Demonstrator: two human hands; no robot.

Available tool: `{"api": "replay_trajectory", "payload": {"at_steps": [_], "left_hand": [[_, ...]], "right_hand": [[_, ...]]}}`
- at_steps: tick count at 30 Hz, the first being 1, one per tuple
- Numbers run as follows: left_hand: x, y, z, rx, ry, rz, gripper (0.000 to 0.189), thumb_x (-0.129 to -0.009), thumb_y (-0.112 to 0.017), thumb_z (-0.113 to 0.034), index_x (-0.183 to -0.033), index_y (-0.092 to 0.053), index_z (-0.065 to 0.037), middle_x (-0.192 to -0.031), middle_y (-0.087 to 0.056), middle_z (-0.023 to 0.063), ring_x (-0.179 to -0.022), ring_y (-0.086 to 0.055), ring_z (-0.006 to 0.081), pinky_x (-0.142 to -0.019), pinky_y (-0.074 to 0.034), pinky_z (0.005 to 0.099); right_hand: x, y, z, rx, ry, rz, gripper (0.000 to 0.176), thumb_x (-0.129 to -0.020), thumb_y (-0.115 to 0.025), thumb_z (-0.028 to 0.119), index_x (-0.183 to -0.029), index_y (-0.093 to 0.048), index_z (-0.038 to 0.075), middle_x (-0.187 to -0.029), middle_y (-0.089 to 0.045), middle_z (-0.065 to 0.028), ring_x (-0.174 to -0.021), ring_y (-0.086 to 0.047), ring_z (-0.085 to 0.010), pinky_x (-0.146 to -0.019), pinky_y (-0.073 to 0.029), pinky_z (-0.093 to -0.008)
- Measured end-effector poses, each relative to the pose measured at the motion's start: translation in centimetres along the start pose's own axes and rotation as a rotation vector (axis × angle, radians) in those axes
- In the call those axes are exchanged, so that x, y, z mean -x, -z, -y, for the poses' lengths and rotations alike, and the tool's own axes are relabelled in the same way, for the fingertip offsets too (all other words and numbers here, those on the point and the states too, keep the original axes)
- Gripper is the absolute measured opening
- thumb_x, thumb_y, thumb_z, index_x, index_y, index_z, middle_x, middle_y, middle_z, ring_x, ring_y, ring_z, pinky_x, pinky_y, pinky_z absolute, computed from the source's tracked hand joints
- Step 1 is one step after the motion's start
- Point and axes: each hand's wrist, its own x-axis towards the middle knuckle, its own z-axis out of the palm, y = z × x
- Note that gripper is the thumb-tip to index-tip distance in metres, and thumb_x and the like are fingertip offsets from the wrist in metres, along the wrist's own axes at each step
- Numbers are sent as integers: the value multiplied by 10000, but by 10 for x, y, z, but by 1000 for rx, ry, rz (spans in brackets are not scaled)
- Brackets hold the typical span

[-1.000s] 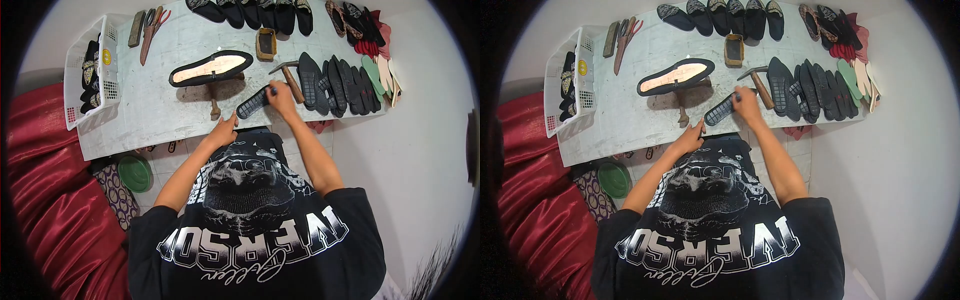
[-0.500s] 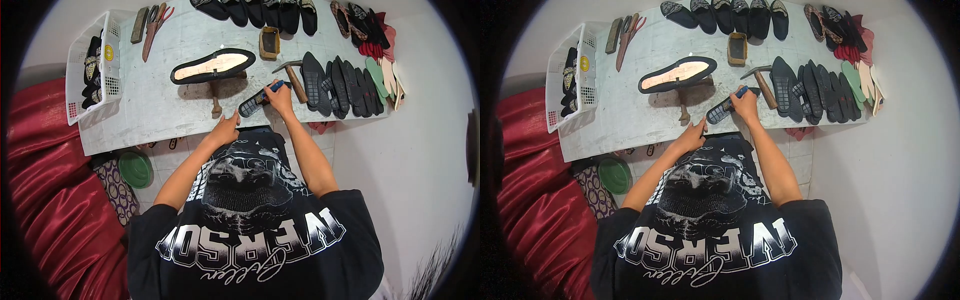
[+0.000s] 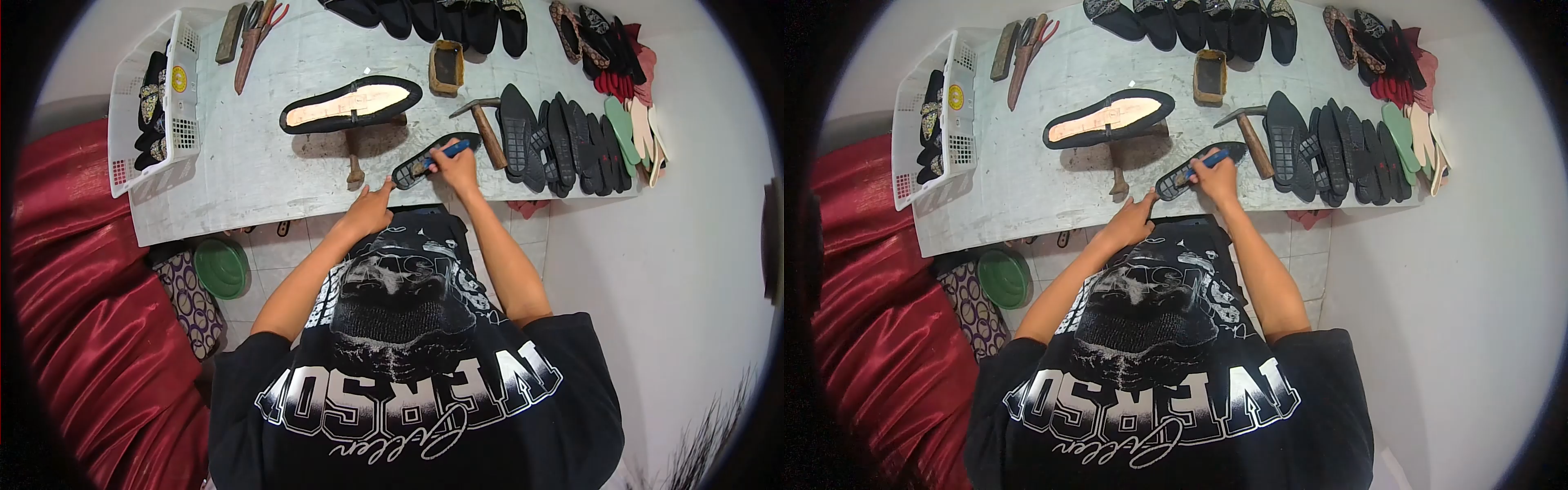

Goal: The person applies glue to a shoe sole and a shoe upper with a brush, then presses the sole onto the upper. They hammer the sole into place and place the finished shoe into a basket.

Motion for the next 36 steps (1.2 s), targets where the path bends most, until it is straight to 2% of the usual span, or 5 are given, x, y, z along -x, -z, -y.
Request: {"api": "replay_trajectory", "payload": {"at_steps": [9, 13, 21, 29, 36], "left_hand": [[-4, -3, 3, 2, -40, -30, 792, -885, -628, -115, -1575, -272, 38, -1160, -647, 396, -1166, -585, 566, -1222, -324, 543], [-6, 1, 2, 9, -19, 24, 797, -904, -628, -139, -1590, -255, 27, -1283, -598, 418, -1272, -525, 590, -1225, -330, 545], [-3, 9, -7, -24, -9, 21, 814, -864, -630, -107, -1561, -263, 99, -1155, -659, 401, -1184, -615, 518, -1233, -330, 514], [-6, 8, -1, -29, -32, 23, 785, -879, -620, -88, -1558, -271, 97, -1135, -666, 398, -1189, -611, 518, -1231, -333, 493], [-5, 15, -6, -21, -7, 84, 777, -896, -593, -83, -1572, -246, 82, -1217, -635, 402, -1210, -600, 519, -1226, -333, 533]], "right_hand": [[-28, 51, 10, 128, 186, -383, 201, -922, -728, 36, -824, -560, -11, -674, -621, -87, -567, -649, -170, -536, -500, -322], [12, -13, 3, 588, 806, -50, 144, -833, -700, 26, -871, -569, -19, -856, -629, -204, -818, -623, -406, -736, -508, -436], [11, -19, 6, 23, 76, -158, 215, -846, -677, 26, -717, -504, 33, -606, -584, -76, -541, -642, -198, -503, -480, -342], [-6, -3, -15, 309, 336, -383, 252, -823, -703, 28, -714, -477, -4, -681, -588, -139, -614, -620, -287, -596, -484, -404], [59, -36, 9, 455, 659, 144, 112, -833, -690, 13, -855, -583, -8, -812, -567, -177, -780, -604, -379, -696, -489, -421]]}}
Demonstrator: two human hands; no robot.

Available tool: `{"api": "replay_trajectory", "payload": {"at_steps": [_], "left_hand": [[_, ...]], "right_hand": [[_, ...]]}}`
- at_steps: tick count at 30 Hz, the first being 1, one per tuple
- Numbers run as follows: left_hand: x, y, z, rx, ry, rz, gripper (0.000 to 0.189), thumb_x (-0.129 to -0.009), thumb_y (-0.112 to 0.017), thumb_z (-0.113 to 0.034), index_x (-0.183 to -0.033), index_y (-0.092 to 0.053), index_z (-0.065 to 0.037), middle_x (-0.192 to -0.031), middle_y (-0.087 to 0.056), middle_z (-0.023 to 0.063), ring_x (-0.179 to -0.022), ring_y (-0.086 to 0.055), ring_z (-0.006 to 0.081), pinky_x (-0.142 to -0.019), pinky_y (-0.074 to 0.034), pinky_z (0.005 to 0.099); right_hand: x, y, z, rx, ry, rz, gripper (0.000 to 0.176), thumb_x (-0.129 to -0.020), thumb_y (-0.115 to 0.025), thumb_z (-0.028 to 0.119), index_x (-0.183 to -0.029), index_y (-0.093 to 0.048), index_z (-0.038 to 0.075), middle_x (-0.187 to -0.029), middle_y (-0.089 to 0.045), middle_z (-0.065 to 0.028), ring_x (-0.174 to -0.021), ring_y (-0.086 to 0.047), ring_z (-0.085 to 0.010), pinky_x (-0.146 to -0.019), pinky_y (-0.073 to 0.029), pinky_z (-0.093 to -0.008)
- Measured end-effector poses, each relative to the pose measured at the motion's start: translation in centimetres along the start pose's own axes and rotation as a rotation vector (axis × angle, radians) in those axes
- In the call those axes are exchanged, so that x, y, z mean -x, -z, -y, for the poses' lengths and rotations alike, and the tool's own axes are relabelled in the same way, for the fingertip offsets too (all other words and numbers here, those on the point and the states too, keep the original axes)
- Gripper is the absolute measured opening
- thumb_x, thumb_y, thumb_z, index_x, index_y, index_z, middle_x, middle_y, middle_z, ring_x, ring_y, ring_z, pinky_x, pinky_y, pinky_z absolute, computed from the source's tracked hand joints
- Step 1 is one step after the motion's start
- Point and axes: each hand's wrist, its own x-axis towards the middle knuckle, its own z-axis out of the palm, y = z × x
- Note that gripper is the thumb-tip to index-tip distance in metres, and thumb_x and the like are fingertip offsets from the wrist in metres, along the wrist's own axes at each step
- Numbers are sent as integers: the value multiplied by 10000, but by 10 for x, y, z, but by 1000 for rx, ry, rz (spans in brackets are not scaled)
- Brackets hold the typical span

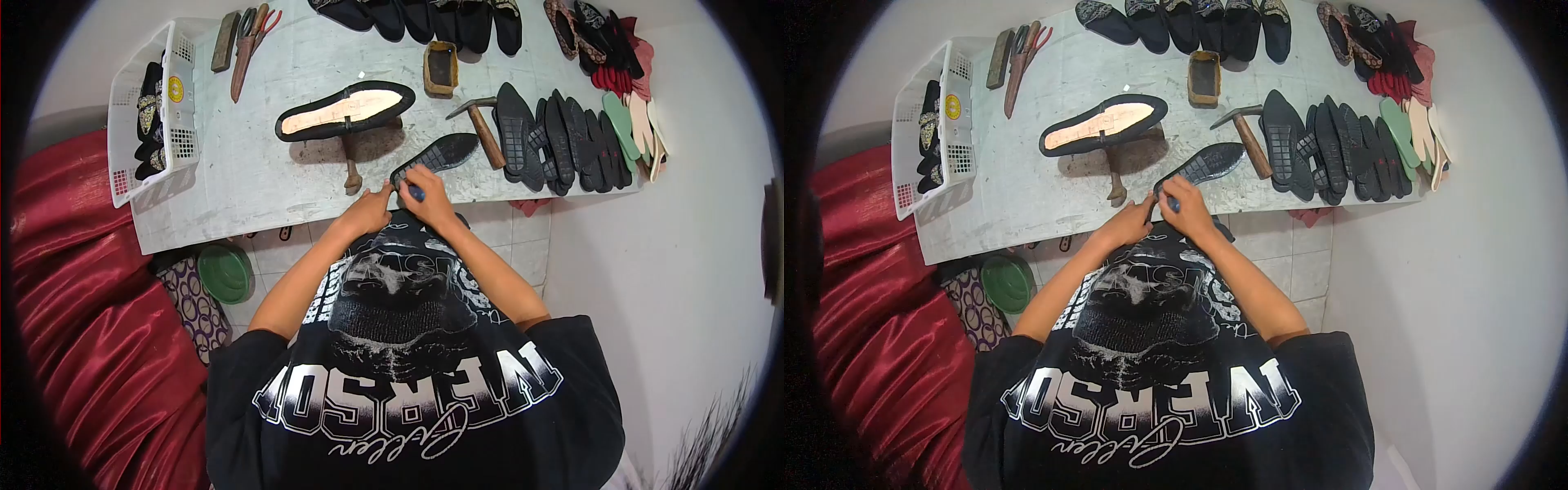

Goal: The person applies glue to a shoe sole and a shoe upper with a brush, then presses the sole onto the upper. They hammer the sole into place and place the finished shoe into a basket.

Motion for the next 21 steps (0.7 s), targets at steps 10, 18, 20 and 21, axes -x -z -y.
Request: {"api": "replay_trajectory", "payload": {"at_steps": [10, 18, 20, 21], "left_hand": [[-1, -5, 4, -20, 5, -26, 767, -915, -572, -104, -1589, -233, 37, -1141, -642, 415, -1206, -566, 582, -1211, -352, 541], [-2, 1, 3, 0, 17, 18, 751, -926, -589, -140, -1578, -263, 40, -1257, -617, 406, -1270, -520, 602, -1196, -360, 547], [-4, -2, 3, 10, 11, 22, 750, -928, -593, -146, -1574, -265, 46, -1283, -611, 399, -1275, -516, 603, -1196, -360, 549], [-4, -2, 3, -17, 6, 6, 767, -918, -592, -149, -1577, -263, 65, -1251, -627, 399, -1270, -531, 589, -1188, -377, 531]], "right_hand": [[-29, 89, -68, 224, -102, -226, 130, -848, -702, 34, -893, -585, -1, -831, -565, -171, -786, -595, -359, -700, -478, -430], [0, 4, -2, 184, -28, 94, 181, -807, -684, -9, -959, -604, 46, -891, -541, -179, -840, -615, -437, -735, -504, -505], [4, 2, -1, 35, 19, 92, 145, -812, -717, 25, -889, -594, 28, -831, -555, -173, -783, -618, -387, -659, -497, -450], [4, 3, -11, 38, 20, 90, 145, -812, -717, 25, -889, -594, 28, -831, -555, -173, -783, -618, -387, -659, -497, -450]]}}
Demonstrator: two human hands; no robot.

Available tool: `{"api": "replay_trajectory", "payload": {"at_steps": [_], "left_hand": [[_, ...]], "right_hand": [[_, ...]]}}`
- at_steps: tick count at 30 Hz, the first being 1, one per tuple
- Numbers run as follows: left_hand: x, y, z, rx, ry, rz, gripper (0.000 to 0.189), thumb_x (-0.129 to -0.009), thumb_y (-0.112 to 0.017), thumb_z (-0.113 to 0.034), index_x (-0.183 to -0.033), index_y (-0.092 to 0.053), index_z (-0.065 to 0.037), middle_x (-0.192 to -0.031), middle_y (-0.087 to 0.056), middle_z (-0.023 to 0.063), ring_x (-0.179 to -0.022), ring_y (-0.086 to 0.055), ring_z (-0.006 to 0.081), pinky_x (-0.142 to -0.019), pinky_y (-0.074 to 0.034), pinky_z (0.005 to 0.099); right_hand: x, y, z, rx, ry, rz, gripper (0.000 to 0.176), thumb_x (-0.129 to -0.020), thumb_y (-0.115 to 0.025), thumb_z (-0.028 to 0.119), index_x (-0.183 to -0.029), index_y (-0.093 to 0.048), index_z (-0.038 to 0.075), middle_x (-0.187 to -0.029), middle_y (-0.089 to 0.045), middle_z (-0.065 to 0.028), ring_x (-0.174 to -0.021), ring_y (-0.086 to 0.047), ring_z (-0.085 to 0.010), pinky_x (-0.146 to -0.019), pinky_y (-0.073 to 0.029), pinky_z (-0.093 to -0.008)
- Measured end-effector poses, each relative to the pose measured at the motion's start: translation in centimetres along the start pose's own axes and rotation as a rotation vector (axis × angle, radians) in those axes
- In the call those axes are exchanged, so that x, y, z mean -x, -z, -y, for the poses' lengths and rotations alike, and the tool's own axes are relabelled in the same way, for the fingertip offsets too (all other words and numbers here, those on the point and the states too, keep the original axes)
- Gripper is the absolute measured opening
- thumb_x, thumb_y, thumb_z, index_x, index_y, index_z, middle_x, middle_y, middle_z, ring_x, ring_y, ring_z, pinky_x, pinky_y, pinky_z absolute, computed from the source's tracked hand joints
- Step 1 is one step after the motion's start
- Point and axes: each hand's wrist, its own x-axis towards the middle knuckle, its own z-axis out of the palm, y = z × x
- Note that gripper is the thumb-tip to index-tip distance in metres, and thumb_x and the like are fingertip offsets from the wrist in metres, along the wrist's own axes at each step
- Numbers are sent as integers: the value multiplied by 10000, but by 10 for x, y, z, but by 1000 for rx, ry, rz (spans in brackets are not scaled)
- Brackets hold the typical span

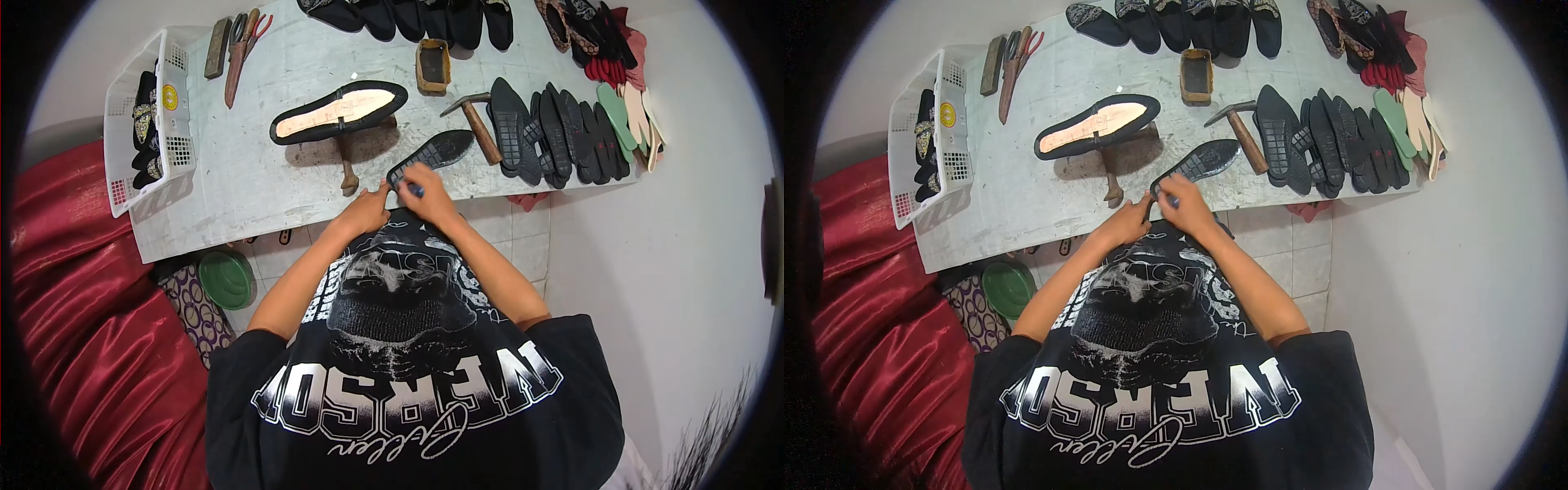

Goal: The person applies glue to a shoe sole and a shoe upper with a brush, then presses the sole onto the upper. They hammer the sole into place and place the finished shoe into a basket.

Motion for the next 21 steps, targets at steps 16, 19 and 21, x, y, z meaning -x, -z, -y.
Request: {"api": "replay_trajectory", "payload": {"at_steps": [16, 19, 21], "left_hand": [[-2, 1, -1, -33, -36, 64, 822, -868, -622, -109, -1579, -253, 74, -1243, -633, 398, -1278, -579, 482, -1256, -302, 494], [6, 2, -10, 6, 39, -1, 814, -856, -620, -97, -1563, -261, 89, -1263, -621, 401, -1280, -579, 476, -1257, -302, 495], [3, -4, 0, 6, -3, -16, 843, -869, -637, -107, -1582, -224, 71, -1254, -613, 416, -1268, -560, 532, -1230, -331, 515]], "right_hand": [[3, -9, 27, 120, -17, 187, 260, -786, -712, -18, -1029, -646, 48, -927, -581, -195, -916, -623, -458, -767, -517, -507], [-5, 2, -7, 26, 11, 42, 216, -812, -743, 36, -1007, -653, 20, -935, -627, -204, -915, -635, -438, -794, -531, -471], [-10, 33, -40, 43, -155, -110, 254, -827, -801, 132, -1024, -694, 14, -977, -696, -198, -930, -672, -381, -853, -536, -434]]}}
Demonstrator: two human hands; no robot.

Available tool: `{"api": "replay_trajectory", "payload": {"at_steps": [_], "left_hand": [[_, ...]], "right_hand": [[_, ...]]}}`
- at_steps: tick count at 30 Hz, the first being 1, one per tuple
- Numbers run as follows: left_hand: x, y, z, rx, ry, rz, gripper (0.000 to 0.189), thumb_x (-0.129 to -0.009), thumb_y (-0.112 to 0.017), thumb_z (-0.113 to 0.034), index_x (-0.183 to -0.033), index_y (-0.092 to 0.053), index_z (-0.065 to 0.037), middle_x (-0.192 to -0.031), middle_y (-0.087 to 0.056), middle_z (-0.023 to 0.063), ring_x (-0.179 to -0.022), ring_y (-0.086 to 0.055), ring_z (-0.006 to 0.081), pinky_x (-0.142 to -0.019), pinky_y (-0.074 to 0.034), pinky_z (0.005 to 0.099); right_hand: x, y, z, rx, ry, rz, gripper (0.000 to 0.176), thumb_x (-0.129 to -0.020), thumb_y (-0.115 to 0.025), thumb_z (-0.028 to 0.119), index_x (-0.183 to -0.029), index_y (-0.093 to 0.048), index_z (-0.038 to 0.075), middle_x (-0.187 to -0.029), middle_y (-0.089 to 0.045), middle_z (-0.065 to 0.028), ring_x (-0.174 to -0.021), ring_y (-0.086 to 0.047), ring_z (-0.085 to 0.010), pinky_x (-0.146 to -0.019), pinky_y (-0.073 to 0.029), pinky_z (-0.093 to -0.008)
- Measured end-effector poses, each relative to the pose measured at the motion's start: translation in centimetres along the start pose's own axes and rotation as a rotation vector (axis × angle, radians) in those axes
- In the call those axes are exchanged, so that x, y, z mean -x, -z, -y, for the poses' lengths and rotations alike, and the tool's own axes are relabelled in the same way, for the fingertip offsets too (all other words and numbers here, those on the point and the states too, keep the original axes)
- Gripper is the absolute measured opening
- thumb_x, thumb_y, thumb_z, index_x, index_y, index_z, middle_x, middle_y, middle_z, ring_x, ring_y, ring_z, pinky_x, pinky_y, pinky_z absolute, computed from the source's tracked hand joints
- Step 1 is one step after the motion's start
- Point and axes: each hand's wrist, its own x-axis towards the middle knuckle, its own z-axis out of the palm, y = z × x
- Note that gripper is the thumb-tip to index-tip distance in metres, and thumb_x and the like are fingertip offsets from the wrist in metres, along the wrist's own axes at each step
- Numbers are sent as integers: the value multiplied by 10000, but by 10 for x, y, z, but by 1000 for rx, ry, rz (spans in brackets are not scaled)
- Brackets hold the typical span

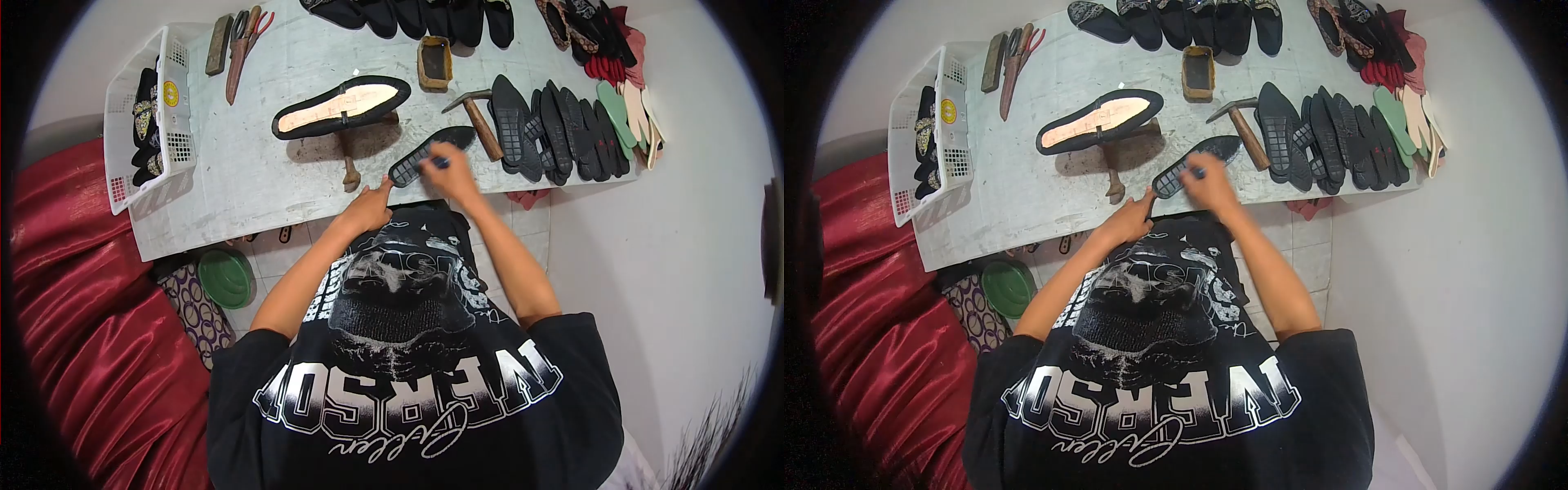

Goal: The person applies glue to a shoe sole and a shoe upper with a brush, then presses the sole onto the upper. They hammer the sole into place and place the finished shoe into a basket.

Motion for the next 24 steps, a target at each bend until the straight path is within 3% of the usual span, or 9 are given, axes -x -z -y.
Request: {"api": "replay_trajectory", "payload": {"at_steps": [2, 4, 5, 8, 10, 14, 19, 22, 24], "left_hand": [[-1, -1, 1, 3, -45, -15, 876, -882, -654, -118, -1602, -187, 54, -1245, -605, 430, -1257, -540, 587, -1203, -360, 536], [2, 6, -6, -8, -5, 33, 821, -850, -617, -82, -1547, -241, 134, -1308, -587, 415, -1281, -579, 473, -1260, -296, 493], [2, 5, -7, -8, -10, 34, 821, -850, -617, -82, -1547, -241, 134, -1308, -587, 415, -1281, -579, 473, -1260, -296, 493], [2, -2, -4, -29, -33, -35, 825, -848, -618, -79, -1546, -238, 140, -1297, -596, 413, -1281, -581, 470, -1260, -295, 493], [2, -2, -4, -40, -33, -29, 836, -841, -627, -80, -1548, -237, 140, -1339, -577, 408, -1288, -581, 462, -1257, -299, 494], [-1, -7, -1, -13, 22, 18, 860, -831, -639, -84, -1553, -230, 141, -1436, -514, 395, -1315, -567, 446, -1255, -298, 498], [1, -8, 0, -21, -27, -36, 885, -820, -641, -83, -1568, -218, 128, -1568, -401, 345, -1377, -528, 412, -1259, -289, 499], [3, -7, -2, 11, -15, -47, 877, -828, -636, -86, -1571, -219, 119, -1569, -402, 343, -1385, -522, 411, -1259, -284, 508], [3, -8, 1, 30, -39, -68, 874, -833, -633, -90, -1575, -218, 114, -1561, -412, 344, -1381, -525, 412, -1258, -283, 515]], "right_hand": [[-18, 42, -17, 78, -89, -87, 223, -827, -789, 110, -995, -679, 14, -928, -676, -191, -896, -655, -388, -837, -518, -431], [-33, 67, -26, 246, -3, -100, 188, -843, -753, 66, -977, -639, 2, -868, -633, -194, -852, -632, -403, -775, -507, -445], [-36, 71, -25, 262, 12, -129, 169, -850, -740, 52, -936, -609, -11, -877, -628, -202, -824, -624, -406, -742, -502, -437], [-26, 31, -1, 263, 99, -45, 200, -816, -721, 7, -989, -621, 20, -931, -613, -202, -891, -642, -417, -761, -512, -473], [-14, 3, 27, 268, 85, 244, 413, -728, -708, -45, -1122, -632, 51, -1006, -579, -213, -956, -636, -452, -820, -532, -507], [-4, -34, 57, 85, 75, 270, 294, -785, -727, 12, -1063, -636, 49, -953, -583, -200, -889, -643, -444, -805, -528, -513], [-27, 5, -4, 30, 25, -59, 205, -830, -771, 89, -946, -622, 7, -851, -612, -204, -862, -638, -417, -764, -512, -471], [-37, 59, -22, 197, -6, -129, 224, -830, -780, 94, -933, -608, -5, -899, -645, -202, -848, -644, -401, -748, -507, -455], [-33, 78, -24, 309, -22, -160, 247, -835, -788, 98, -863, -573, -21, -794, -590, -183, -759, -595, -383, -703, -479, -428]]}}
